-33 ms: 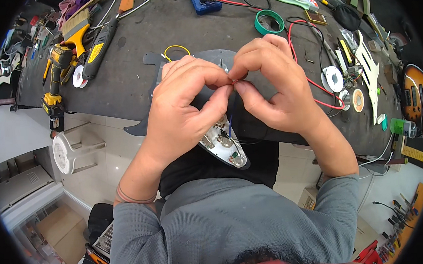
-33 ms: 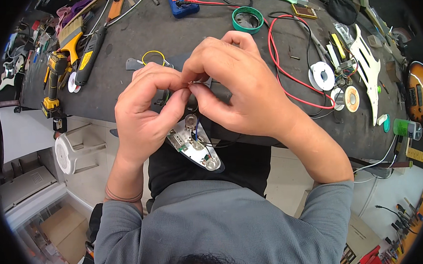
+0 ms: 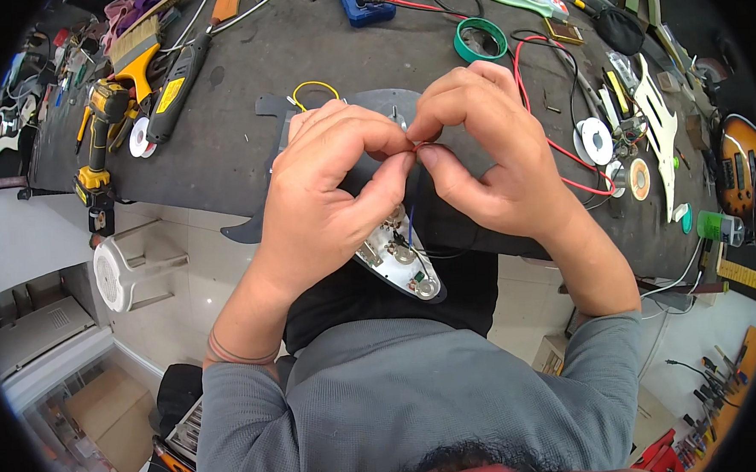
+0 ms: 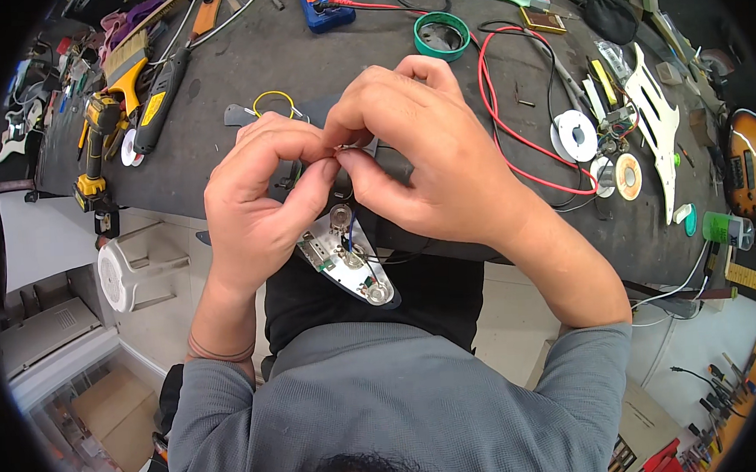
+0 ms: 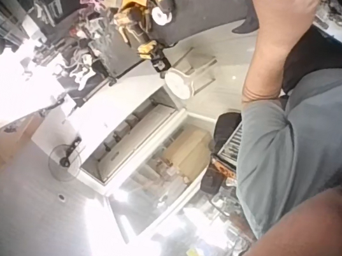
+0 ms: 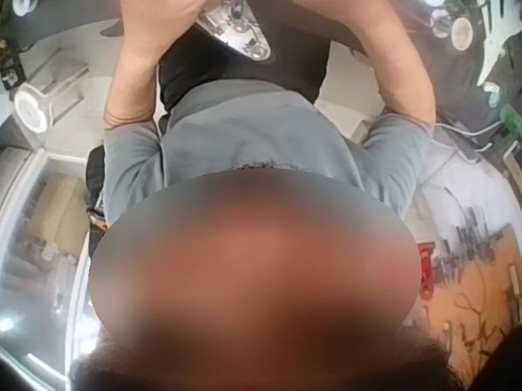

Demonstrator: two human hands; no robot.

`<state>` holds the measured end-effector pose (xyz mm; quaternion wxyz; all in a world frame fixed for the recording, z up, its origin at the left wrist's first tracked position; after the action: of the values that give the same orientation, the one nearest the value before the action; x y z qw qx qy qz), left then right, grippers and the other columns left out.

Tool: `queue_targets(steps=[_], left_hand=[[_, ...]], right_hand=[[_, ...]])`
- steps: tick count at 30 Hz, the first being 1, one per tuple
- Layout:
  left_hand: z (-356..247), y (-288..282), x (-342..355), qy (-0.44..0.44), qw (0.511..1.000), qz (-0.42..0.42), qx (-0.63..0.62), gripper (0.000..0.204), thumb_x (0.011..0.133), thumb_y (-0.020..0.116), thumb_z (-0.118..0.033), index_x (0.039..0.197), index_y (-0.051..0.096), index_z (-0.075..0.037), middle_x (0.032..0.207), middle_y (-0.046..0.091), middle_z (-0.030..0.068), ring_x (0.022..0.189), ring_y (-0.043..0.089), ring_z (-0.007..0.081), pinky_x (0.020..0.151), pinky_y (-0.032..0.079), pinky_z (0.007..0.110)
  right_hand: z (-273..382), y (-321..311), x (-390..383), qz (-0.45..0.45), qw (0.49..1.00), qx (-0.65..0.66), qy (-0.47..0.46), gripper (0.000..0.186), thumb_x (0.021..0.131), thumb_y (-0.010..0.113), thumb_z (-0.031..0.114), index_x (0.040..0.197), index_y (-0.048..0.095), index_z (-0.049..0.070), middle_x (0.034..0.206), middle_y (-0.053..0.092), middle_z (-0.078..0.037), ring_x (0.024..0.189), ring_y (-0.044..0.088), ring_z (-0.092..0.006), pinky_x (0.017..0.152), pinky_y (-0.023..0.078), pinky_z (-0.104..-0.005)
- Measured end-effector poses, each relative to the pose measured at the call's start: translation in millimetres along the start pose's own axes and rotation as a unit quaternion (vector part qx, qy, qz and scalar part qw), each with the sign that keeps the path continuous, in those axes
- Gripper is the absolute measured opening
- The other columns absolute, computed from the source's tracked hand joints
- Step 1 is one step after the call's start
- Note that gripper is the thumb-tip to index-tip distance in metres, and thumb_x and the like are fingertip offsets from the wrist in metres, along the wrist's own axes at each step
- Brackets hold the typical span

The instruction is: The person handles a guitar pickguard and internal electronics, stripping the ends of wires with a small tool and twisting the exposed wire strands together.

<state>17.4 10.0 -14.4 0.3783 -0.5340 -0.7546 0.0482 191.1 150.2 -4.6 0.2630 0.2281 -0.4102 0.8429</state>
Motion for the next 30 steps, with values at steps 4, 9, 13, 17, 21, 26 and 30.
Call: queue_targets(steps=[4, 9, 13, 17, 21, 26, 30], left_hand=[[4.9, 1.7, -3.9, -0.054, 0.995, -0.02, -0.08, 0.011, 0.09, 0.082, 0.0, 0.097, 0.075, -0.005, 0.099, 0.08, 0.0037, 0.094, 0.072, 0.023, 0.094, 0.048, 0.037], [1.9, 1.7, -5.0, -0.072, 0.994, -0.024, -0.082, 0.01, 0.092, 0.082, -0.001, 0.099, 0.076, -0.003, 0.099, 0.08, 0.0044, 0.095, 0.073, 0.0224, 0.096, 0.049, 0.038], [0.8, 2.7, -7.4, -0.094, 0.988, -0.042, -0.115, 0.009, 0.093, 0.081, 0.0, 0.1, 0.076, -0.003, 0.1, 0.08, 0.0044, 0.096, 0.073, 0.0215, 0.096, 0.049, 0.038], [-0.5, 2.0, -8.6, -0.098, 0.988, -0.035, -0.118, 0.008, 0.094, 0.081, 0.0, 0.1, 0.077, -0.002, 0.099, 0.08, 0.004, 0.096, 0.073, 0.0212, 0.095, 0.049, 0.037], [-2.3, 2.8, -8.2, -0.066, 0.992, -0.049, -0.091, 0.021, 0.09, 0.081, 0.001, 0.109, 0.077, -0.006, 0.101, 0.079, 0.0036, 0.093, 0.071, 0.0205, 0.096, 0.046, 0.038], [-12.4, -3.8, 2.5, 0.172, 0.97, -0.006, 0.172, 0.035, 0.093, 0.081, 0.006, 0.125, 0.072, -0.004, 0.112, 0.079, 0.0103, 0.094, 0.07, 0.0228, 0.089, 0.047, 0.041], [3.2, -2.8, 1.1, 0.207, 0.966, -0.029, 0.155, 0.041, 0.077, 0.085, -0.001, 0.116, 0.079, -0.014, 0.107, 0.077, 0.0017, 0.084, 0.067, 0.0211, 0.084, 0.039, 0.041]], right_hand=[[-0.8, 0.6, 2.2, 0.0, 1.0, 0.008, 0.0, 0.026, 0.089, 0.081, 0.001, 0.11, 0.069, 0.01, 0.102, 0.072, 0.001, 0.092, 0.07, -0.017, 0.104, 0.041, -0.0431], [-4.0, 0.8, 1.6, -0.004, 1.0, -0.01, -0.017, 0.02, 0.094, 0.08, 0.003, 0.109, 0.07, 0.01, 0.102, 0.072, 0.002, 0.097, 0.069, -0.0164, 0.106, 0.04, -0.0426], [-3.8, 0.9, 0.7, 0.007, 0.999, 0.035, 0.018, 0.014, 0.096, 0.079, 0.005, 0.106, 0.071, 0.01, 0.1, 0.071, 0.001, 0.096, 0.068, -0.0169, 0.106, 0.04, -0.0421], [-5.1, 0.3, -0.2, 0.005, 0.999, 0.046, 0.022, 0.011, 0.097, 0.079, 0.007, 0.104, 0.07, 0.009, 0.098, 0.07, 0.001, 0.093, 0.067, -0.0179, 0.106, 0.04, -0.0417], [-2.2, -1.4, 0.9, 0.006, 1.0, -0.016, -0.01, 0.014, 0.094, 0.081, 0.008, 0.103, 0.07, 0.01, 0.096, 0.07, -0.001, 0.092, 0.069, -0.0211, 0.105, 0.043, -0.0434], [3.7, -0.9, 0.2, -0.025, 0.993, -0.103, -0.06, 0.021, 0.087, 0.082, 0.004, 0.102, 0.068, 0.01, 0.095, 0.07, -0.002, 0.094, 0.07, -0.0243, 0.105, 0.046, -0.047], [4.9, -1.3, -0.1, -0.022, 0.992, -0.109, -0.067, 0.027, 0.082, 0.081, 0.0, 0.101, 0.066, 0.009, 0.096, 0.072, -0.002, 0.093, 0.069, -0.0245, 0.106, 0.046, -0.0479]])
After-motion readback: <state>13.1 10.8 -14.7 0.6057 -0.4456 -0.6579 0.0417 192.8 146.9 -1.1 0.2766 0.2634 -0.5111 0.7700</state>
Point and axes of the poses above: each hand's wrist, its own x-axis towards the middle knuckle, its own y-axis out of the palm, z = x × y, the point moved 1 cm from there along x, towards the middle knuckle
